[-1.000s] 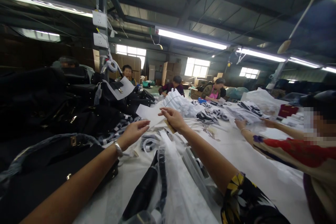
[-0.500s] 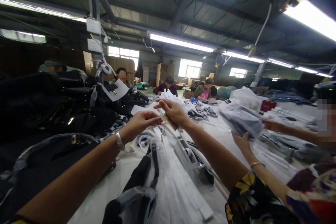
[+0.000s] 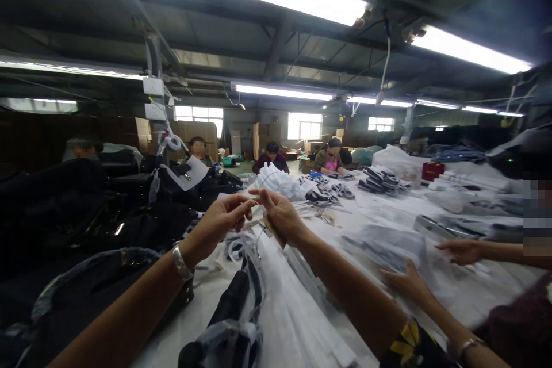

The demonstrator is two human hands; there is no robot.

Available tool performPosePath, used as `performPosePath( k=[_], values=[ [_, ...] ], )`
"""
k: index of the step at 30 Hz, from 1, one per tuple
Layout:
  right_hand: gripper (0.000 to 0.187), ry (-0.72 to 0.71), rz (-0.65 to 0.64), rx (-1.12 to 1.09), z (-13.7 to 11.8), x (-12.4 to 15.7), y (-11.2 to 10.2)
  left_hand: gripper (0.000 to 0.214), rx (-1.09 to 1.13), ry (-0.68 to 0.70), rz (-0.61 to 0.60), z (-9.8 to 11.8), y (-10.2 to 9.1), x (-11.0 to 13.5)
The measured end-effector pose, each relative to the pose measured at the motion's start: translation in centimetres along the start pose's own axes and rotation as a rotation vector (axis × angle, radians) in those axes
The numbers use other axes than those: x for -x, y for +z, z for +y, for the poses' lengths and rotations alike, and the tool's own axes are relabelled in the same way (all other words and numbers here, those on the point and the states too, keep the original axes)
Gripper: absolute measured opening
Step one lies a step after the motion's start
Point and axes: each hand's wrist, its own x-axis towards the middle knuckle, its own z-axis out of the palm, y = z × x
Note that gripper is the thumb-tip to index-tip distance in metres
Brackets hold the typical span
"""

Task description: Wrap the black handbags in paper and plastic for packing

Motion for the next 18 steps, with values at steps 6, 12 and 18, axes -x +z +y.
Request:
performPosePath(
  k=[6,12,18],
  values=[
    [0.051,0.204,0.020,-0.329,-0.8,1.0,-0.3,0.036,-0.167,0.096,0.070,-1.2,0.3,1.3],
    [0.047,0.370,-0.001,-0.538,-0.9,2.2,-0.8,0.025,-0.392,0.232,0.018,-1.8,1.3,2.6],
    [0.029,0.424,0.020,-0.696,-1.0,4.0,-1.2,0.060,-0.557,0.392,0.163,-2.9,2.0,3.1]
  ],
)
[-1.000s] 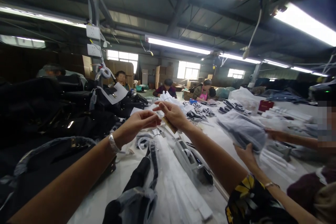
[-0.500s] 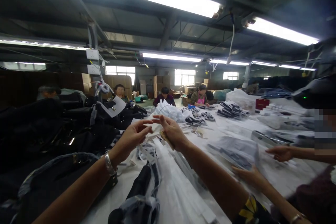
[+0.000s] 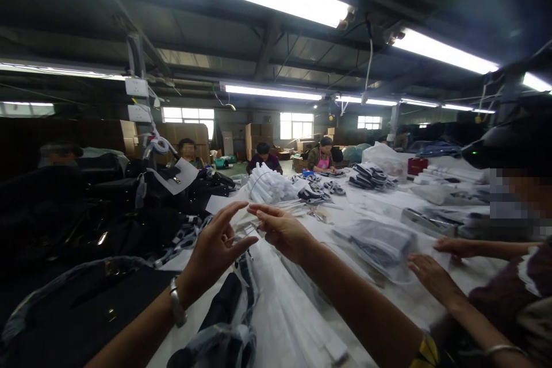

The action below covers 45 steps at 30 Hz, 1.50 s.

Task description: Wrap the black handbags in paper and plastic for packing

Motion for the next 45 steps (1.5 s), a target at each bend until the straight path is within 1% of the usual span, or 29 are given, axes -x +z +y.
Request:
performPosePath(
  k=[1,4,6,8,11,13,15,18,20,22,26,27,29,31,32,35,38,41,43,45],
  values=[
    [0.029,0.018,0.001,-0.035,0.1,0.2,-0.1,0.056,-0.017,0.035,0.017,-0.1,0.1,0.1],
    [0.032,0.048,0.005,-0.135,0.7,0.8,-0.6,0.028,-0.077,0.126,0.034,-0.4,0.3,0.6],
    [0.033,0.034,0.030,-0.186,1.2,1.0,-0.9,0.020,-0.111,0.151,0.049,-0.6,0.5,0.9],
    [0.031,0.024,0.065,-0.235,1.5,1.2,-1.0,0.023,-0.133,0.162,0.063,-0.7,0.7,1.1],
    [0.028,0.044,0.089,-0.300,1.7,1.6,-0.9,0.031,-0.189,0.187,0.043,-0.8,0.9,1.3],
    [0.026,0.060,0.083,-0.320,1.7,1.9,-0.7,0.029,-0.246,0.216,0.021,-0.9,1.0,1.4],
    [0.024,0.057,0.070,-0.326,1.7,2.2,-0.5,0.027,-0.283,0.231,0.026,-1.1,1.1,1.6],
    [0.023,0.040,0.051,-0.333,1.8,2.6,-0.3,0.022,-0.282,0.216,0.046,-1.3,1.3,1.7],
    [0.023,0.025,0.046,-0.346,2.0,2.7,-0.4,0.016,-0.248,0.193,0.050,-1.3,1.4,1.8],
    [0.026,-0.009,0.044,-0.361,2.2,2.8,-0.6,0.012,-0.193,0.161,0.023,-1.1,1.5,1.7],
    [0.037,-0.072,0.025,-0.355,2.7,3.2,-1.1,0.014,0.004,0.066,-0.126,0.0,1.5,1.2],
    [0.038,-0.088,0.017,-0.347,2.9,3.3,-1.2,0.015,0.050,0.040,-0.146,0.2,1.4,1.0],
    [0.033,-0.123,0.011,-0.317,3.3,3.6,-1.4,0.017,0.109,-0.021,-0.162,0.6,1.1,0.7],
    [0.027,-0.142,0.029,-0.246,3.9,3.8,-1.7,0.019,0.132,-0.115,-0.188,1.0,0.8,0.5],
    [0.027,-0.146,0.041,-0.185,4.2,3.9,-1.8,0.021,0.144,-0.172,-0.205,1.2,0.6,0.4],
    [0.033,-0.168,0.048,0.016,5.1,4.1,-2.2,0.027,0.200,-0.335,-0.282,1.6,0.3,0.2],
    [0.035,-0.211,0.032,0.136,5.6,4.3,-2.6,0.029,0.295,-0.438,-0.374,1.6,0.2,0.1],
    [0.035,-0.205,0.071,0.238,5.8,4.4,-3.1,0.030,0.287,-0.461,-0.434,1.1,0.4,0.2],
    [0.030,-0.198,0.119,0.289,5.8,4.4,-3.4,0.030,0.231,-0.428,-0.465,0.7,0.6,0.1],
    [0.026,-0.198,0.172,0.307,5.9,4.2,-3.8,0.029,0.211,-0.395,-0.459,0.5,0.7,0.1]
  ],
)
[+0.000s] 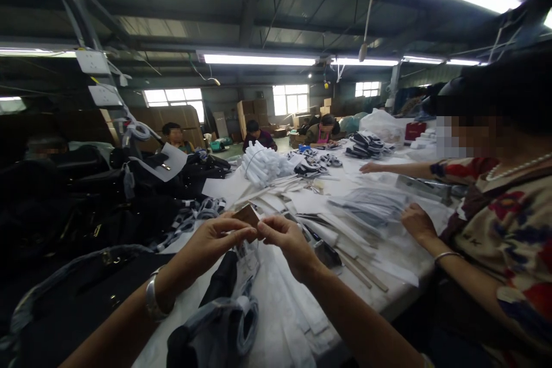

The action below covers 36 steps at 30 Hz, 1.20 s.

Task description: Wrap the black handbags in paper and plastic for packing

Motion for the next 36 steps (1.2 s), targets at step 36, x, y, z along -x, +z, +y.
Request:
performPosePath(
  k=[36],
  values=[
    [0.062,-0.297,0.090,0.259,1.8,4.7,4.2,0.019,0.780,-0.023,0.005,0.9,1.8,2.1]
  ],
)
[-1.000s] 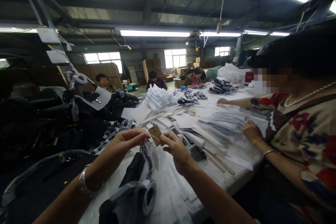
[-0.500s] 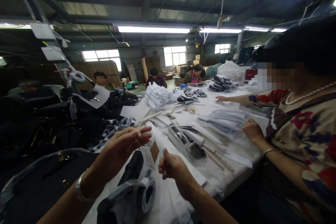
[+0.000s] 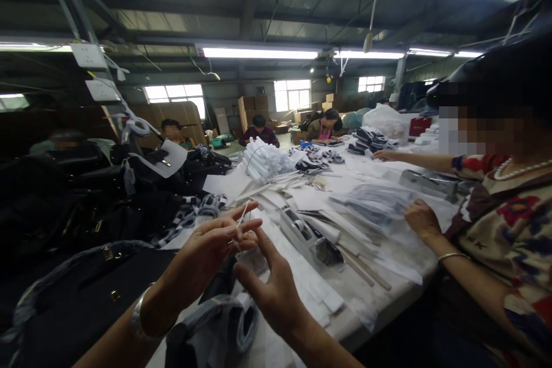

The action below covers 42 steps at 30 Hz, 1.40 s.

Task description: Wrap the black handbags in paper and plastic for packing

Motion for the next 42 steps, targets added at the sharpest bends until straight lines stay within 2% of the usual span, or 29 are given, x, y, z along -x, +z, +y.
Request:
performPosePath(
  k=[2,4,8,11,13,16,18,21,24,28,33,38,42],
  values=[
    [0.039,0.032,0.007,-0.056,0.2,-0.1,0.5,0.022,0.011,-0.005,-0.011,-0.2,0.0,0.3],
    [0.024,0.085,-0.008,-0.129,0.4,-0.1,0.8,0.023,0.038,-0.001,-0.011,-0.2,0.1,0.6],
    [0.023,0.265,-0.088,-0.321,0.8,0.6,0.8,0.020,0.117,0.042,0.059,0.1,-0.4,1.9],
    [0.028,0.408,-0.162,-0.400,1.0,2.0,-0.1,0.018,0.122,0.042,0.151,-0.3,-1.9,3.8],
    [0.034,0.555,-0.239,-0.385,1.5,3.4,-0.8,0.017,0.022,-0.042,0.184,-1.0,-3.6,5.2],
    [0.037,0.787,-0.374,-0.247,3.6,5.8,-1.4,0.027,-0.301,-0.215,0.189,-2.6,-6.8,6.9],
    [0.033,0.851,-0.412,-0.119,5.4,7.2,-1.1,0.033,-0.537,-0.255,0.180,-3.5,-8.8,7.5],
    [0.025,0.747,-0.371,0.112,7.4,8.0,0.4,0.035,-0.745,-0.274,0.112,-4.2,-10.6,7.6],
    [0.024,0.580,-0.337,0.241,7.9,7.4,2.3,0.034,-0.814,-0.317,0.035,-4.4,-11.1,7.2],
    [0.026,0.476,-0.282,0.219,7.6,6.3,4.2,0.026,-0.854,-0.307,-0.011,-4.8,-11.0,6.3],
    [0.030,0.459,-0.188,0.119,6.9,5.8,5.0,0.030,-0.892,-0.269,-0.041,-4.7,-11.1,6.0],
    [0.029,0.384,-0.206,0.082,6.0,4.4,4.8,0.041,-0.796,-0.268,-0.124,-5.1,-10.8,5.3],
    [0.028,0.406,-0.262,0.070,5.4,3.4,4.5,0.028,-0.738,-0.261,-0.066,-5.4,-10.4,4.2]
  ],
)
